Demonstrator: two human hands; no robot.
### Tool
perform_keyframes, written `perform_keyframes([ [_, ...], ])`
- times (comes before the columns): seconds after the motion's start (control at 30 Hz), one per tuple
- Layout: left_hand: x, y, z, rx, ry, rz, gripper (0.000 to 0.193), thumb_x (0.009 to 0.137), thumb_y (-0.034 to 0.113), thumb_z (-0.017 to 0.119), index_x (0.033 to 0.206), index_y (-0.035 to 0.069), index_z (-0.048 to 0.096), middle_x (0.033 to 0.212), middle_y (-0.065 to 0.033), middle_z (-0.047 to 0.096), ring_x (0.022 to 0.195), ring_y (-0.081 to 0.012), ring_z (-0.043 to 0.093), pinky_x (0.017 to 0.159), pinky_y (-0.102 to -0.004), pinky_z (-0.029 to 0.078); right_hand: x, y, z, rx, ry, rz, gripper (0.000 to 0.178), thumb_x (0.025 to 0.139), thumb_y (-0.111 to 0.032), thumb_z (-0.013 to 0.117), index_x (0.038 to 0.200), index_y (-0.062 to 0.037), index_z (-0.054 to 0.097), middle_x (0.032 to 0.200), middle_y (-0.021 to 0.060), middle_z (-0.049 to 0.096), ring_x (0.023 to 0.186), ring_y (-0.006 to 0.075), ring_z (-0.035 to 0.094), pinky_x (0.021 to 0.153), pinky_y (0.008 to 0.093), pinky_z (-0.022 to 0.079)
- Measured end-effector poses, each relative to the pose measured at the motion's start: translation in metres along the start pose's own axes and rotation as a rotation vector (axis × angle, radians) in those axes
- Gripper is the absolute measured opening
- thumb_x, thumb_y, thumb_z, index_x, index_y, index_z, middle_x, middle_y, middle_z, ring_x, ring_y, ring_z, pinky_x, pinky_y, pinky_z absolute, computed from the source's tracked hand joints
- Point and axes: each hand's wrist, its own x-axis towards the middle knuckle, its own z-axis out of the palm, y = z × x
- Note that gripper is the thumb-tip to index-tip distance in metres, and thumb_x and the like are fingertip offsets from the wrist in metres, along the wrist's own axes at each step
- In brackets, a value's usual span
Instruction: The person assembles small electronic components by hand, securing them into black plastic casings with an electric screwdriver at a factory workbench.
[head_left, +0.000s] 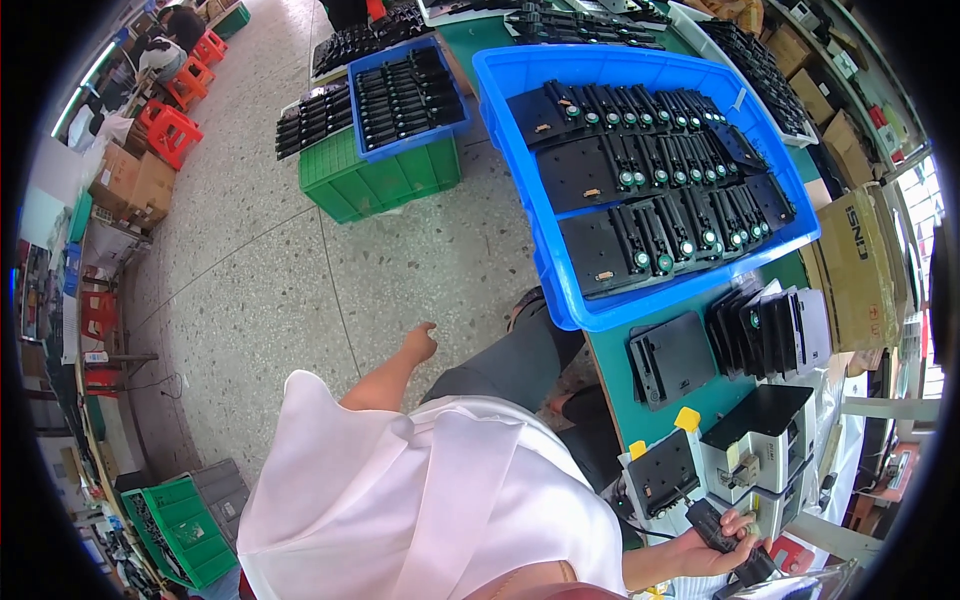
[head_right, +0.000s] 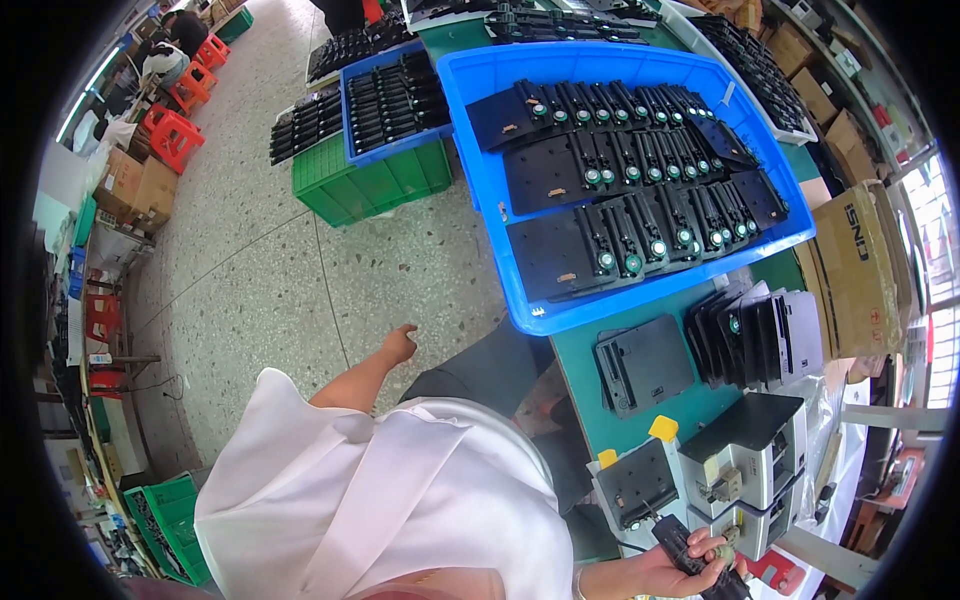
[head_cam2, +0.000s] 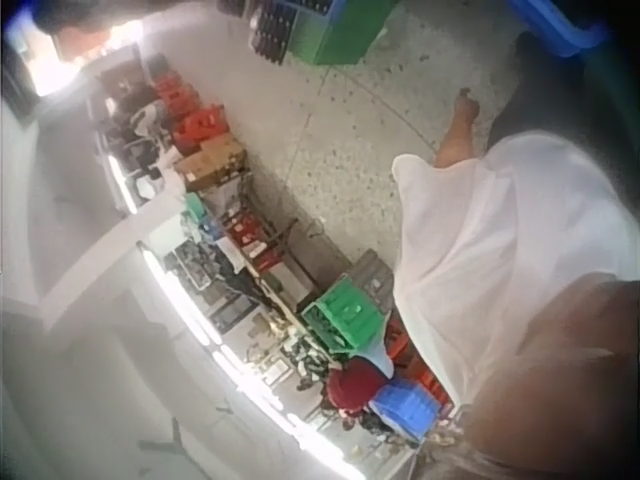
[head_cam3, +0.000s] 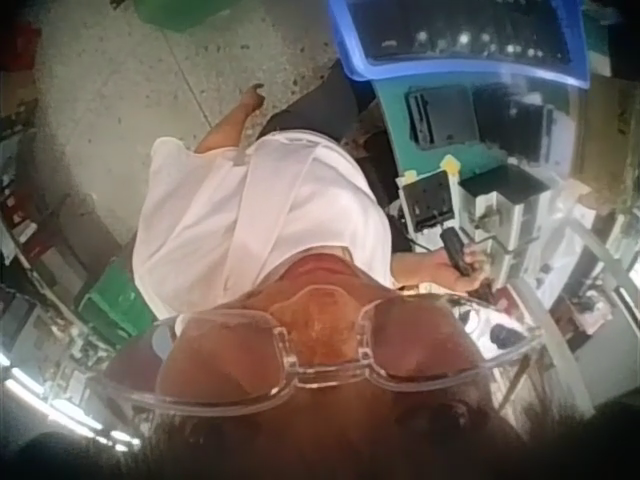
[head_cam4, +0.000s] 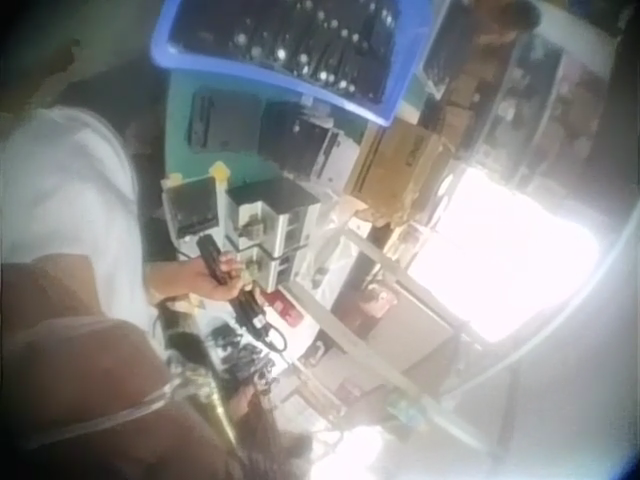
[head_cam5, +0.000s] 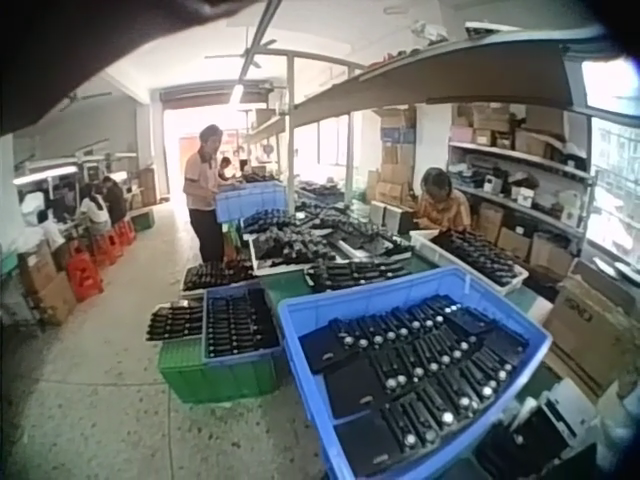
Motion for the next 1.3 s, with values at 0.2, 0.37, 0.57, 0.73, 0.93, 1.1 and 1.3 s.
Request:
perform_keyframes([
  [0.2,0.052,0.051,-0.082,-0.265,1.011,0.527,0.056,0.083,0.010,0.057,0.138,0.010,0.045,0.094,-0.0186,0.068,0.075,-0.0330,0.065,0.072,-0.0404,0.050,0.005,0.000,0.006,0.008,-0.007,0.015,0.031,0.090,-0.009,0.057,0.118,-0.0101,0.044,0.070,0.0047,0.039,0.064,0.0117,0.041,0.061,0.0269,0.038],
  [0.37,-0.028,0.291,-0.313,-0.518,1.052,1.081,0.051,0.090,0.013,0.055,0.139,0.017,0.044,0.083,-0.0069,0.064,0.071,-0.0140,0.060,0.069,-0.0300,0.049,0.007,-0.003,0.009,-0.044,0.041,-0.014,0.029,0.091,-0.007,0.055,0.117,-0.0097,0.044,0.069,0.0041,0.037,0.064,0.0124,0.038,0.062,0.0270,0.036],
  [0.57,0.003,0.455,-0.431,-0.040,0.932,0.926,0.062,0.086,0.010,0.052,0.145,0.011,0.032,0.088,-0.0240,0.066,0.085,-0.0415,0.063,0.079,-0.0470,0.050,0.008,-0.002,-0.001,-0.045,0.026,-0.036,0.026,0.091,-0.007,0.055,0.115,-0.0092,0.044,0.068,0.0040,0.038,0.064,0.0121,0.039,0.062,0.0269,0.036],
  [0.73,0.061,0.514,-0.452,-0.029,0.720,0.957,0.067,0.082,0.014,0.055,0.145,0.012,0.033,0.090,-0.0249,0.066,0.086,-0.0414,0.063,0.081,-0.0476,0.050,0.003,-0.009,0.003,-0.043,0.034,-0.047,0.024,0.091,-0.008,0.055,0.112,-0.0108,0.045,0.067,0.0032,0.037,0.063,0.0113,0.039,0.061,0.0260,0.037],
  [0.93,-0.020,0.507,-0.392,0.038,0.587,0.942,0.061,0.089,0.009,0.049,0.146,0.011,0.031,0.081,-0.0208,0.065,0.077,-0.0368,0.063,0.070,-0.0462,0.049,0.010,-0.008,-0.004,0.001,0.027,-0.022,0.023,0.092,-0.008,0.054,0.114,-0.0108,0.046,0.069,0.0029,0.037,0.063,0.0112,0.038,0.060,0.0259,0.036],
  [1.1,-0.060,0.436,-0.385,0.011,0.589,1.187,0.051,0.093,0.010,0.046,0.143,0.010,0.036,0.089,-0.0163,0.064,0.074,-0.0295,0.063,0.067,-0.0395,0.050,0.013,-0.006,0.001,0.001,0.015,-0.003,0.025,0.093,-0.008,0.053,0.117,-0.0098,0.046,0.069,0.0043,0.039,0.063,0.0113,0.039,0.060,0.0257,0.036],
  [1.3,-0.133,0.382,-0.307,-0.276,0.335,1.349,0.044,0.091,0.012,0.063,0.134,0.014,0.052,0.093,-0.0010,0.064,0.086,-0.0066,0.058,0.078,-0.0226,0.046,0.002,-0.021,-0.022,0.031,-0.028,-0.017,0.030,0.091,-0.008,0.052,0.120,-0.0082,0.046,0.068,0.0015,0.043,0.063,0.0125,0.041,0.063,0.0292,0.037],
])
